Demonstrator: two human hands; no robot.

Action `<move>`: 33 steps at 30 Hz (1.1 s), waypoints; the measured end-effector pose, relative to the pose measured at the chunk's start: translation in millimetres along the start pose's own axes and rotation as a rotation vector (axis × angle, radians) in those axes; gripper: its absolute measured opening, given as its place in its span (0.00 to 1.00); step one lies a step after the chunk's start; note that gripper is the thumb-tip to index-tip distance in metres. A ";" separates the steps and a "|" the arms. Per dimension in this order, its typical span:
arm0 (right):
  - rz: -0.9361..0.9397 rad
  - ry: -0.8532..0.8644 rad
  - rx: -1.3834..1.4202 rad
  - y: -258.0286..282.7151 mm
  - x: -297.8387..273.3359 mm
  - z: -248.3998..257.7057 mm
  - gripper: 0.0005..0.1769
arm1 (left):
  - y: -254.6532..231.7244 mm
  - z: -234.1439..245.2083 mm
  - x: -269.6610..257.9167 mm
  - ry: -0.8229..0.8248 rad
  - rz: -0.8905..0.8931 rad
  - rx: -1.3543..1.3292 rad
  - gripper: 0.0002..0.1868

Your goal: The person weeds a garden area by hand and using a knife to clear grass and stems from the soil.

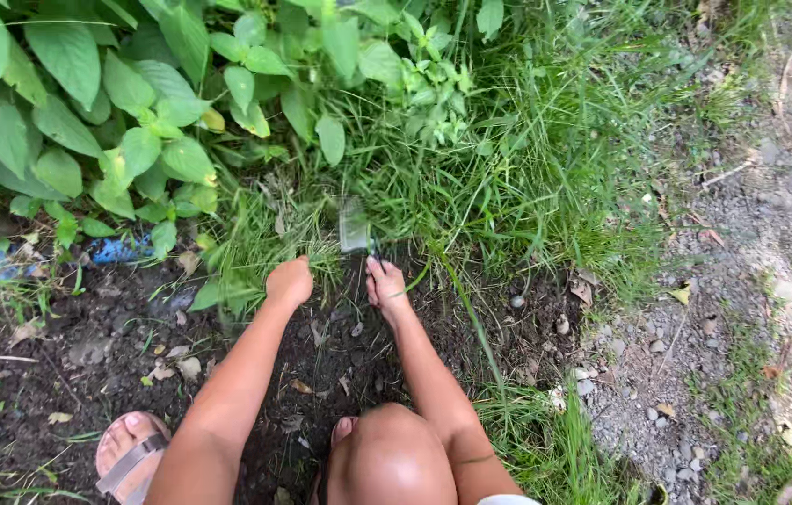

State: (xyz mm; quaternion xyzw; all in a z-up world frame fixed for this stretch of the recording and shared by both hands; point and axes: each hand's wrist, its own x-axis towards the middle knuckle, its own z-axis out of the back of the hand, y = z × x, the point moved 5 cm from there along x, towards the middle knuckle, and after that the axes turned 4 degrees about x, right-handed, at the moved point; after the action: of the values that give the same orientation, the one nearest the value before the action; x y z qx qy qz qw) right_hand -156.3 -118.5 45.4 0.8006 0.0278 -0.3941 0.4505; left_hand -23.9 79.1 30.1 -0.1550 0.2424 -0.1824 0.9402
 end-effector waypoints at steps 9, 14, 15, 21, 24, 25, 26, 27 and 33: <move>0.002 -0.006 -0.173 5.2 -63.4 19.0 0.12 | 49.1 72.9 -66.1 0.218 0.098 0.165 0.16; -0.088 -0.044 -0.183 -13.1 -144.7 51.1 0.13 | 44.8 130.3 -111.1 0.393 0.092 0.304 0.15; -0.091 -0.055 -0.214 -14.7 -153.4 55.5 0.14 | 36.9 146.2 -119.1 0.395 0.078 0.343 0.14; 0.128 -0.181 -0.318 23.0 -186.8 46.7 0.10 | -23.4 161.0 -96.8 0.094 0.058 -0.030 0.20; 0.581 -0.280 -0.640 70.2 -209.8 28.1 0.09 | -33.6 80.4 -53.6 0.021 -0.016 -0.202 0.31; 0.575 -0.282 -0.640 73.3 -213.3 24.3 0.09 | -27.3 38.9 -50.0 0.148 0.127 -0.224 0.27; 0.698 -0.290 -0.608 79.7 -215.4 19.1 0.08 | -19.8 0.9 -49.4 0.269 0.268 -0.245 0.23; 0.821 -0.297 -0.574 81.9 -216.5 15.7 0.08 | -14.0 -24.7 -50.3 0.224 0.259 -0.253 0.22; 0.701 -0.036 -0.527 -9.5 -151.8 5.5 0.12 | 8.2 -93.6 -59.8 0.070 0.273 -0.309 0.23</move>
State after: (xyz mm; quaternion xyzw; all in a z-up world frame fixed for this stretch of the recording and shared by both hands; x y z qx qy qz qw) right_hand -267.8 -69.8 136.8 0.6123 -0.1540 -0.2107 0.7463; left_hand -118.5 92.3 -27.3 -0.2566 0.3187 -0.0191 0.9123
